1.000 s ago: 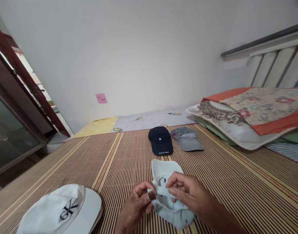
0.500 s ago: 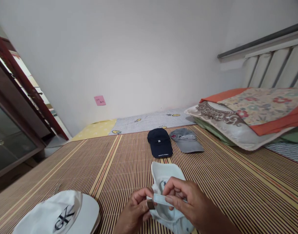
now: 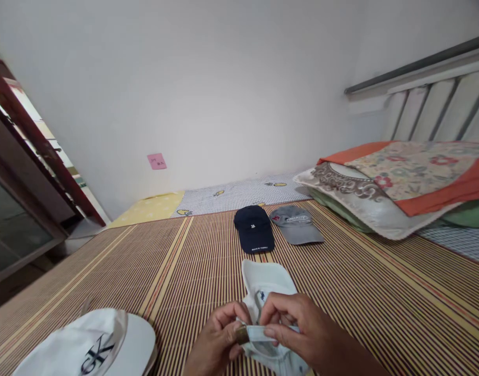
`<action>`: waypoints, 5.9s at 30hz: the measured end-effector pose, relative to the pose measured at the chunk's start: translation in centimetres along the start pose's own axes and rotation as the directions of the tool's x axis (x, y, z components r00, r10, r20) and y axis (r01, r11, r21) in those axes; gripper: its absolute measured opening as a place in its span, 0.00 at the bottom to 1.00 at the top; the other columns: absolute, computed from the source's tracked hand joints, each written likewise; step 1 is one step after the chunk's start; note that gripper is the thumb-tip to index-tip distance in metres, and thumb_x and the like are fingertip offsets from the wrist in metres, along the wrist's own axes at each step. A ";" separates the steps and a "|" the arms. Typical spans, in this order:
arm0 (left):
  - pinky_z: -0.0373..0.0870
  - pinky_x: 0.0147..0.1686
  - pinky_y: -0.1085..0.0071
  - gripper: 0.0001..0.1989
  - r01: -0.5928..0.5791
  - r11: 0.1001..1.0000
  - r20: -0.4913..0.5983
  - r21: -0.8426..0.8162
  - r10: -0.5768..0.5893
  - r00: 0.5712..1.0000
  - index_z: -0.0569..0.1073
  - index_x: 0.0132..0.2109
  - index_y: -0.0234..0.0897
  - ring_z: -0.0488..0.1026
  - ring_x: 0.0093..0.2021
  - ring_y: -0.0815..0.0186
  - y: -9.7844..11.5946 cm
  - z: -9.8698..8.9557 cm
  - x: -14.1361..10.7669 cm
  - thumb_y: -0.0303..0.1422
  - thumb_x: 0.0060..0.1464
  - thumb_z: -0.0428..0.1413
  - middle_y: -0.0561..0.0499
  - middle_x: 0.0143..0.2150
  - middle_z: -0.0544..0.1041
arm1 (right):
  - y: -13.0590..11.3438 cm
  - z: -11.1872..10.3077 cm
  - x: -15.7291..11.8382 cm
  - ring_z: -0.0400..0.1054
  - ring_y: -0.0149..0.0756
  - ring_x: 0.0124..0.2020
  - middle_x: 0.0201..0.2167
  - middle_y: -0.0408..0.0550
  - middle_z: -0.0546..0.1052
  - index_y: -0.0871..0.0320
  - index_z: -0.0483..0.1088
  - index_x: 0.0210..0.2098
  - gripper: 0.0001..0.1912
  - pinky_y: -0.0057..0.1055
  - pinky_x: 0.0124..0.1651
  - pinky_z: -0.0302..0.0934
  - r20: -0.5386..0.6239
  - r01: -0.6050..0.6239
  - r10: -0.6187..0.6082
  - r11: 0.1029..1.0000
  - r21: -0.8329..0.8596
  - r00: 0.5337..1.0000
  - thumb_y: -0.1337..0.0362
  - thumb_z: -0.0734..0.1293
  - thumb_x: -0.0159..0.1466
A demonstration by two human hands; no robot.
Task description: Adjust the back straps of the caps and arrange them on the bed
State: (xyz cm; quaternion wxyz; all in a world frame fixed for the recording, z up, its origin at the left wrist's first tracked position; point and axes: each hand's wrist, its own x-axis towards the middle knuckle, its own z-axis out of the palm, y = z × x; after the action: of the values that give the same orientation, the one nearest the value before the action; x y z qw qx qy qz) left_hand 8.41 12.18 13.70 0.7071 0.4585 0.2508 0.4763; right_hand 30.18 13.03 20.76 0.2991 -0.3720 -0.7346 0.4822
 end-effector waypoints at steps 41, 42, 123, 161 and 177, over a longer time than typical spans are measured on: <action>0.42 0.22 0.74 0.21 0.175 0.959 -0.155 0.224 -0.142 0.978 0.69 0.33 0.38 0.48 0.22 0.75 1.0 0.3 -0.6 0.47 0.51 0.69 0.60 0.24 0.59 | 1.4 -2.3 -0.6 0.69 0.35 0.35 0.33 0.44 0.77 0.58 0.78 0.41 0.13 0.29 0.38 0.59 0.062 -0.018 0.016 0.999 0.035 0.998 0.55 0.68 0.67; 0.42 0.22 0.74 0.21 0.175 0.959 -0.157 0.224 -0.142 0.977 0.69 0.33 0.38 0.48 0.22 0.75 0.9 0.3 -0.6 0.47 0.51 0.69 0.60 0.24 0.59 | 1.7 -2.3 -0.6 0.69 0.35 0.35 0.32 0.44 0.78 0.58 0.79 0.41 0.12 0.29 0.38 0.60 0.088 -0.020 0.014 0.998 0.067 0.996 0.57 0.70 0.65; 0.40 0.18 0.74 0.22 0.180 0.946 -0.160 0.270 -0.140 0.977 0.70 0.32 0.37 0.44 0.18 0.76 0.3 1.2 0.5 0.51 0.52 0.66 0.64 0.18 0.56 | 3.8 -2.6 0.5 0.68 0.33 0.33 0.31 0.46 0.78 0.60 0.80 0.38 0.19 0.28 0.36 0.58 0.104 0.037 -0.045 0.996 0.081 0.994 0.52 0.64 0.70; 0.39 0.18 0.74 0.19 0.173 0.948 -0.129 0.267 -0.143 0.981 0.75 0.36 0.35 0.45 0.16 0.76 -0.4 -0.5 0.2 0.49 0.61 0.59 0.63 0.17 0.57 | 4.9 -2.1 0.7 0.70 0.33 0.26 0.22 0.44 0.78 0.60 0.80 0.33 0.14 0.28 0.33 0.60 0.155 0.002 -0.019 0.995 0.104 0.988 0.55 0.71 0.63; 0.66 0.47 0.65 0.17 0.092 0.712 -0.120 0.696 -0.012 0.993 0.82 0.44 0.40 0.74 0.45 0.57 2.4 0.8 -0.5 0.48 0.60 0.60 0.47 0.43 0.82 | 5.0 -3.0 0.5 0.68 0.32 0.30 0.28 0.42 0.77 0.58 0.80 0.38 0.12 0.27 0.35 0.58 0.136 0.011 -0.023 0.996 0.087 0.990 0.57 0.70 0.65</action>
State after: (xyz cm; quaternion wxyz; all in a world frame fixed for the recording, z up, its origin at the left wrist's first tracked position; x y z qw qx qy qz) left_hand 7.81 11.72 16.19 0.4798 0.6585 0.4625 0.3498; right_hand 33.58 16.19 17.23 0.2680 -0.3184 -0.7350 0.5353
